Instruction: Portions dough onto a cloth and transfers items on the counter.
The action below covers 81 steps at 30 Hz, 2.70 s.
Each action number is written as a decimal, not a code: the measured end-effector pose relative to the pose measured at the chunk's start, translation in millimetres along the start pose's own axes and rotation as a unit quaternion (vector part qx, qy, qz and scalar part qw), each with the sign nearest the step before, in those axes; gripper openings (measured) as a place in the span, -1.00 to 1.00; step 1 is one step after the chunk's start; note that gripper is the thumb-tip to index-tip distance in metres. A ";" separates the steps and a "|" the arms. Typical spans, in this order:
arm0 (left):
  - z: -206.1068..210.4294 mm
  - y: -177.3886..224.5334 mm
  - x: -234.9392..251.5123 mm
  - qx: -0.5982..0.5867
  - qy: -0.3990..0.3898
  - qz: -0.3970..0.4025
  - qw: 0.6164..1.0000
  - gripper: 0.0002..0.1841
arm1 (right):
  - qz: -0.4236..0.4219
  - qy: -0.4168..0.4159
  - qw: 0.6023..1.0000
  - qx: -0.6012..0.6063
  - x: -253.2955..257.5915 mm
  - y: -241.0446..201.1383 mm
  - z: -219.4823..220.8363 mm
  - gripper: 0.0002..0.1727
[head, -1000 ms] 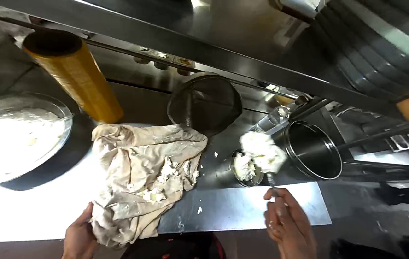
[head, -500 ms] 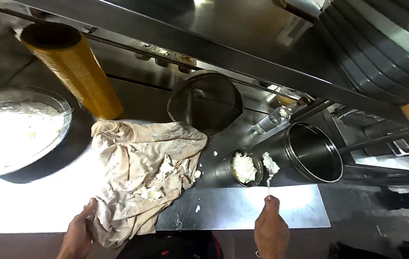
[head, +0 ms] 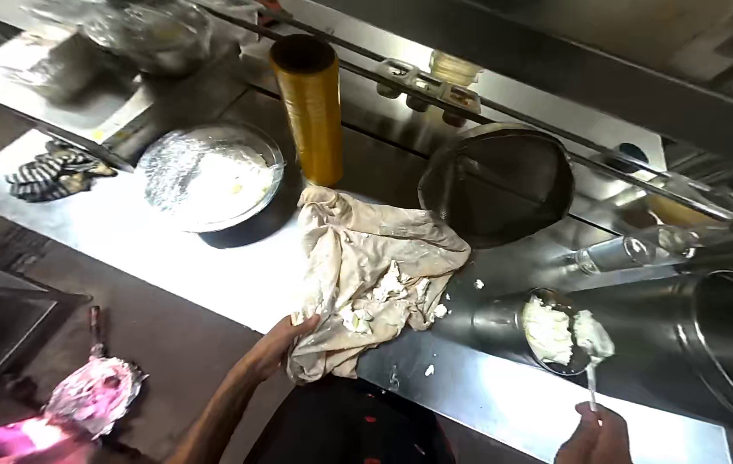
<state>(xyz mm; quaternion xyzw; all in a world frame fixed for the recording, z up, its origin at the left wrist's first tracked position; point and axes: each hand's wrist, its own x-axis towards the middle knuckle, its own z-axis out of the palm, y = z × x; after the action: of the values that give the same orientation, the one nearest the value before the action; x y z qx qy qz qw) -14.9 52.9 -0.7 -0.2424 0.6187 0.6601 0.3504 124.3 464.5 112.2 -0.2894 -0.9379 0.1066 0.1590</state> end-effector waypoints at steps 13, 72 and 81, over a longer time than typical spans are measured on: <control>19.2 -1.2 -1.6 -0.151 0.025 0.015 0.988 -0.56 | -0.032 -0.451 0.862 0.231 -47.8 -88.0 106.1 -0.60; -37.4 51.1 52.9 0.328 0.123 0.173 0.920 -0.41 | 0.067 0.018 0.997 -0.040 7.7 2.1 -15.9 -0.63; -23.4 85.5 73.7 0.270 0.095 0.265 0.921 -0.68 | -0.064 -0.114 0.964 0.232 -18.6 -40.6 4.8 -0.62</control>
<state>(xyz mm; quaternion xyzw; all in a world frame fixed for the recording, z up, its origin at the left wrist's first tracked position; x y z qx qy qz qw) -129.8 42.8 -3.7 -0.0278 0.8456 0.5102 0.1546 116.5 420.4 115.1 -0.1695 -0.9162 0.3427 0.1202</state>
